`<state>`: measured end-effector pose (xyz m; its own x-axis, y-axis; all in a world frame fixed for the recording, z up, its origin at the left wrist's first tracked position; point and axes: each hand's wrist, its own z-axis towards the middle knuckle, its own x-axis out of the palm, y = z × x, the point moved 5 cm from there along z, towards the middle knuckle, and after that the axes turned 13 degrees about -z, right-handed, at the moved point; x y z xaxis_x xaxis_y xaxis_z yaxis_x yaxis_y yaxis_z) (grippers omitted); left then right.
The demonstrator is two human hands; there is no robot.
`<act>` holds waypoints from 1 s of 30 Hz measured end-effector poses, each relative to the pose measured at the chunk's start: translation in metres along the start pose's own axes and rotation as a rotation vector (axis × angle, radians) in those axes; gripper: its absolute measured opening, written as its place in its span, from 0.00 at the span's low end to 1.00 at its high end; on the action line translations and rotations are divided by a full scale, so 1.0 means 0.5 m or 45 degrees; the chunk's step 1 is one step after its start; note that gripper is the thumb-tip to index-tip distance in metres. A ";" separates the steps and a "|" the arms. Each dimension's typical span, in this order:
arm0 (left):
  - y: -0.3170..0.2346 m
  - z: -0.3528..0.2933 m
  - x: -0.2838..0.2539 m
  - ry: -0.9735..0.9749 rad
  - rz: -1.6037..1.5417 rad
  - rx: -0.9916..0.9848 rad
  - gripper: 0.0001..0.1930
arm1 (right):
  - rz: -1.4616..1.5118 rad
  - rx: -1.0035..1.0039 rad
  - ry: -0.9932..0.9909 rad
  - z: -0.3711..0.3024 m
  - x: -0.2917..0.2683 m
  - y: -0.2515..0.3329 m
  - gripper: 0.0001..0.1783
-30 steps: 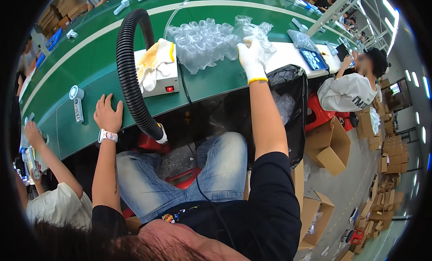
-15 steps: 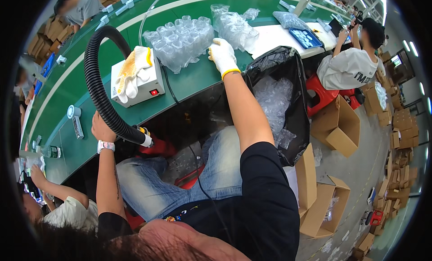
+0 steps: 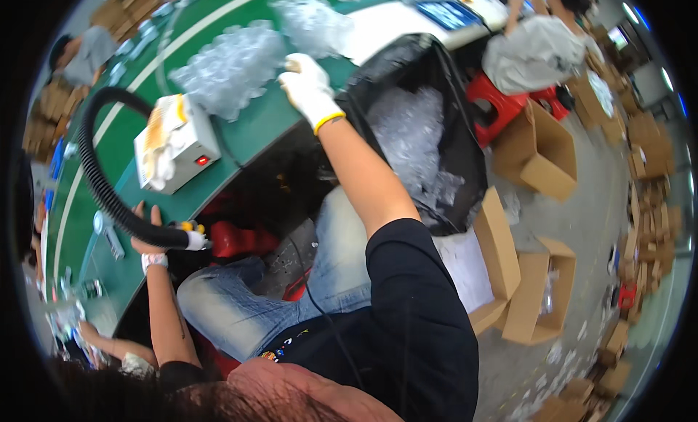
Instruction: Assembling, cleaning, and packaging small electronic components at an assembly line.
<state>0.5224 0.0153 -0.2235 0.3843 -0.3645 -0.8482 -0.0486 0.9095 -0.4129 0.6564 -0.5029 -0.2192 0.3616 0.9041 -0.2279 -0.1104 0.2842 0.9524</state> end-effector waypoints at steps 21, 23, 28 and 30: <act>0.044 -0.004 -0.072 -0.085 0.169 0.092 0.26 | -0.908 -0.343 -0.476 0.146 -0.365 0.026 0.19; 0.044 -0.007 -0.059 -0.082 0.151 0.071 0.26 | -1.342 -0.234 -0.329 0.370 -0.340 -0.011 0.23; 0.051 -0.027 -0.074 -0.050 0.179 0.040 0.27 | -1.364 -0.197 -0.197 0.651 -0.236 -0.059 0.40; 0.030 -0.009 -0.062 -0.041 0.094 -0.009 0.27 | -1.514 -0.019 -0.174 0.728 -0.239 -0.097 0.44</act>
<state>0.5057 0.0394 -0.2050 0.4086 -0.2900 -0.8654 -0.0841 0.9322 -0.3521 0.9558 -0.7408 -0.1641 0.3395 0.0313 -0.9401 0.3495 0.9237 0.1570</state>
